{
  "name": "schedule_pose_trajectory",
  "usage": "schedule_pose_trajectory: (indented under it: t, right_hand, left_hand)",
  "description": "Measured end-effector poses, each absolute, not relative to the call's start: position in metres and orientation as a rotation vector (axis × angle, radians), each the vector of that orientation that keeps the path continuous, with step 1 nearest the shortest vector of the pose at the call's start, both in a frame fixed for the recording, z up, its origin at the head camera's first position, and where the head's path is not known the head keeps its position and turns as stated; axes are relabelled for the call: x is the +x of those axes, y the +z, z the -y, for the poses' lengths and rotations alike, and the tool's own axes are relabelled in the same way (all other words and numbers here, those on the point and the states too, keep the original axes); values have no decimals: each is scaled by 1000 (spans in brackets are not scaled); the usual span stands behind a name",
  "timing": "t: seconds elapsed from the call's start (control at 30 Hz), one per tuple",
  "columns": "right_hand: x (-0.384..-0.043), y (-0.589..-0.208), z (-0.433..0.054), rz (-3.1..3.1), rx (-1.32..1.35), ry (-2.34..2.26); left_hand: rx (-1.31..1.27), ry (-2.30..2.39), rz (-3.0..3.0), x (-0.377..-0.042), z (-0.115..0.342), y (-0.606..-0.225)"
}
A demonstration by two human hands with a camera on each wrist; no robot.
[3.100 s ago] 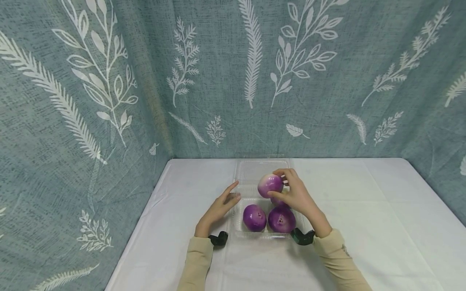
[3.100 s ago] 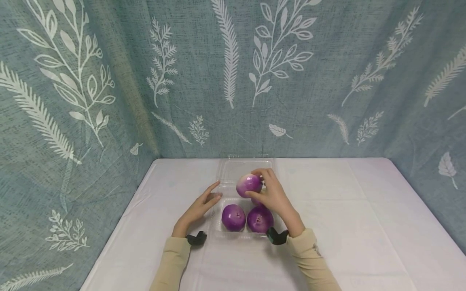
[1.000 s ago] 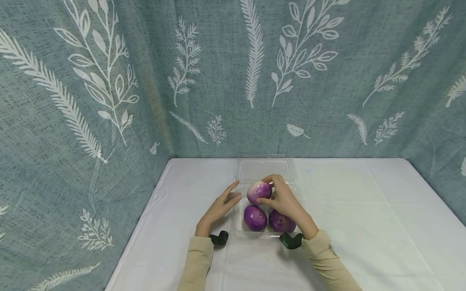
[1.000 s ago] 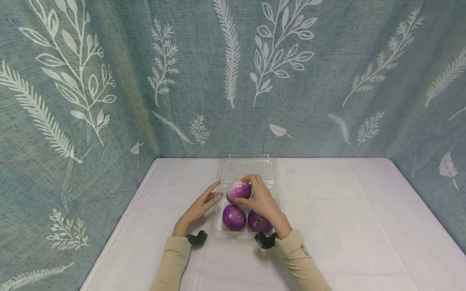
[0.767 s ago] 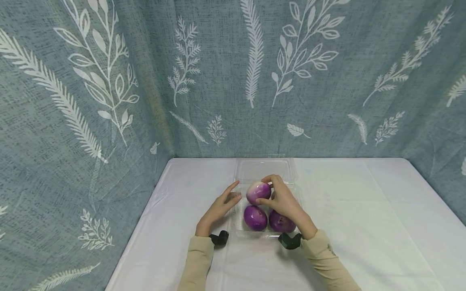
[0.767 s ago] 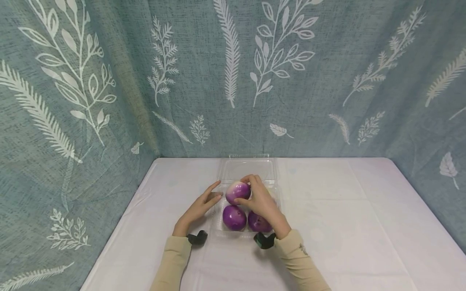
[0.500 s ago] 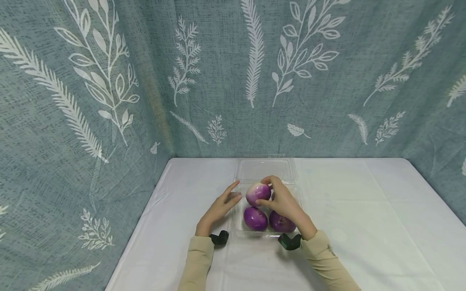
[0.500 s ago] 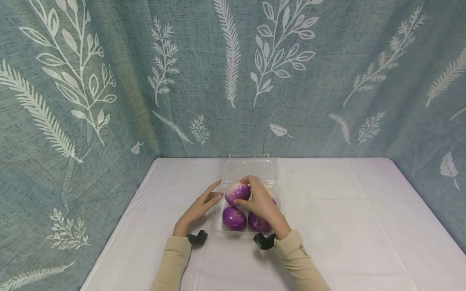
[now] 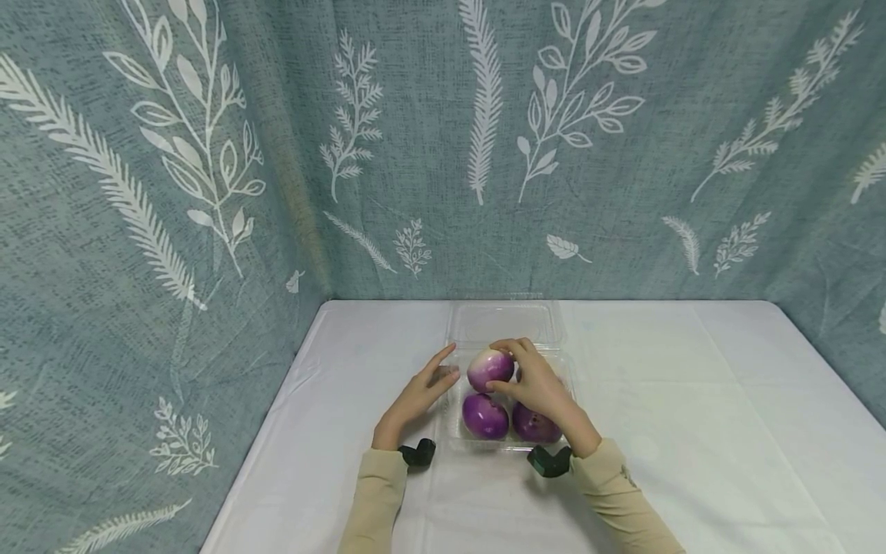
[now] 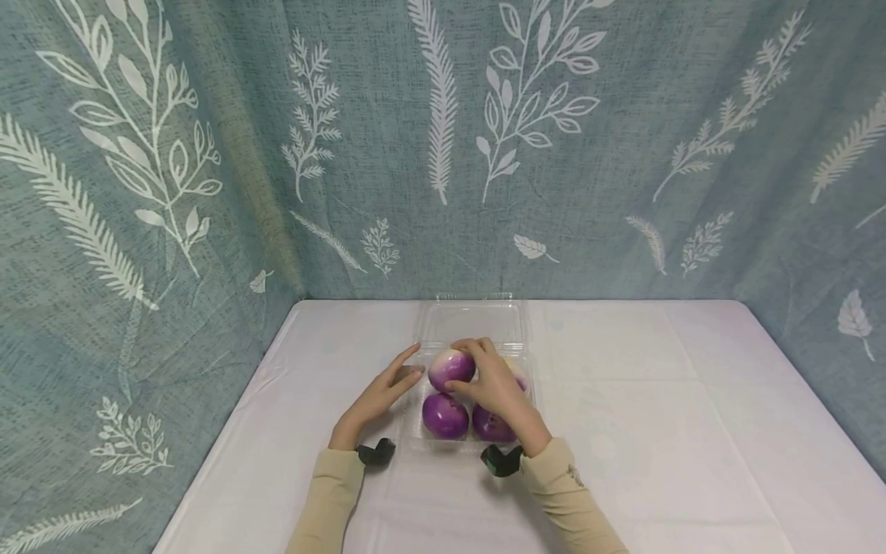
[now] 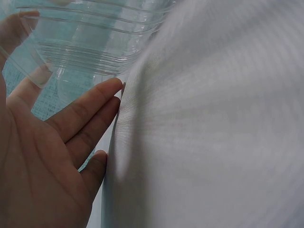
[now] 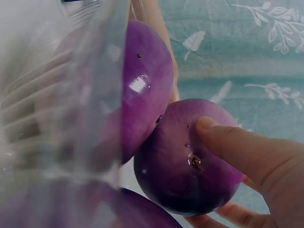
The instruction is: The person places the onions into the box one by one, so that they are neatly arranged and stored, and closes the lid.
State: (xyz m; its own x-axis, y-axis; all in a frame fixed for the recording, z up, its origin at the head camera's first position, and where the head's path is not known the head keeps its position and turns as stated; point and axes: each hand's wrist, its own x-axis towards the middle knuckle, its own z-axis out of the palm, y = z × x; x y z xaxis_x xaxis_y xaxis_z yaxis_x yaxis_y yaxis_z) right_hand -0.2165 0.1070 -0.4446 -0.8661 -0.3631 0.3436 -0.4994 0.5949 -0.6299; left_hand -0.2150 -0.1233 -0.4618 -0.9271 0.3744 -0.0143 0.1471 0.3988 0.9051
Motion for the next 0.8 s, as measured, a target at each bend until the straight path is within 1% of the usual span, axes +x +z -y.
schedule_pose_trajectory:
  t: [0.43,0.8]
  right_hand:
    - [-216,-447,-102,2645,678,1055]
    - [-217,-450,-100,2655,702,1036]
  left_hand:
    - [466,1537,-2449,-215,124,-463]
    - [476,1548,-2443,-217,124,-465]
